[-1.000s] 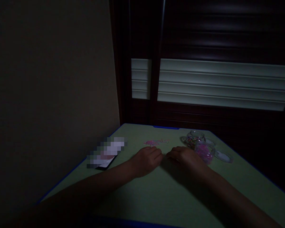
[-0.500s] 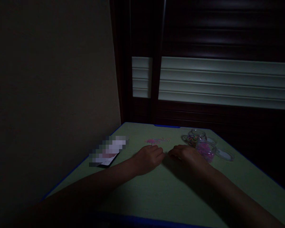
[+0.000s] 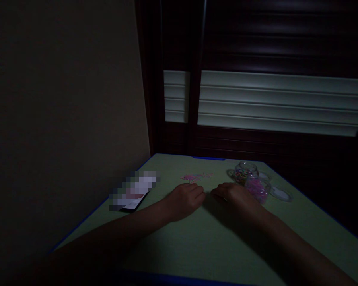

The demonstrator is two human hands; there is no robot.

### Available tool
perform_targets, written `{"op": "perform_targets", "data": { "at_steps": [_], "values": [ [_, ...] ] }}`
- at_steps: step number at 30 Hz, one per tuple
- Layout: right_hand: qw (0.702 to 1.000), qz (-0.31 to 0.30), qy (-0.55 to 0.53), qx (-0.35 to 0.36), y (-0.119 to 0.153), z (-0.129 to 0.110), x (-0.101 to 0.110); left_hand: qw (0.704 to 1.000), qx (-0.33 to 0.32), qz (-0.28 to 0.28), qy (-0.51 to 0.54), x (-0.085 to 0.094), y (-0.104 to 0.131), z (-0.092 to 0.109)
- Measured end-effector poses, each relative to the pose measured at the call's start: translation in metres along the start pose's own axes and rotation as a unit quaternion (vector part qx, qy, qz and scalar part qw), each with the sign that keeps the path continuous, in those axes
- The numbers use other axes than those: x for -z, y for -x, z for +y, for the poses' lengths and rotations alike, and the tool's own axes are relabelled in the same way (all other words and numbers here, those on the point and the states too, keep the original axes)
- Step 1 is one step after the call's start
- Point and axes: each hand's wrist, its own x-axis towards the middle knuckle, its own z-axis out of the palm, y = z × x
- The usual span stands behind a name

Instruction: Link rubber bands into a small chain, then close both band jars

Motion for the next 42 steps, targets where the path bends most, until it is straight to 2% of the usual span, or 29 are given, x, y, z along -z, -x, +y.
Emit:
{"op": "perform_targets", "data": {
  "at_steps": [9, 13, 17, 20, 22, 25, 30, 42],
  "values": [
    [0.999, 0.006, 0.047, 0.006, 0.0, -0.001, -0.002, 1.0, -0.011, 0.011, -0.014, 0.002, 0.0, 0.001],
    [0.995, 0.01, 0.103, 0.01, 0.0, 0.001, -0.002, 1.0, -0.003, 0.004, -0.013, 0.0, 0.001, 0.001],
    [0.986, -0.016, 0.166, -0.003, 0.001, 0.009, 0.006, 1.0, 0.007, 0.005, -0.006, -0.001, 0.001, 0.0],
    [0.978, -0.026, 0.203, -0.049, 0.004, 0.022, 0.019, 1.0, 0.004, 0.003, -0.006, 0.0, 0.001, -0.001],
    [0.969, -0.008, 0.228, -0.092, 0.009, 0.035, 0.03, 1.0, 0.002, -0.006, -0.002, 0.0, 0.0, -0.001],
    [0.938, -0.013, 0.278, -0.209, 0.018, 0.054, 0.047, 1.0, 0.013, -0.024, 0.009, 0.0, -0.001, -0.002],
    [0.903, -0.038, 0.29, -0.314, 0.03, 0.076, 0.056, 0.999, 0.039, -0.026, 0.02, 0.0, -0.001, -0.003],
    [0.899, -0.06, 0.275, -0.335, 0.029, 0.07, 0.048, 0.997, 0.06, -0.05, 0.01, -0.002, 0.003, -0.01]
  ]
}}
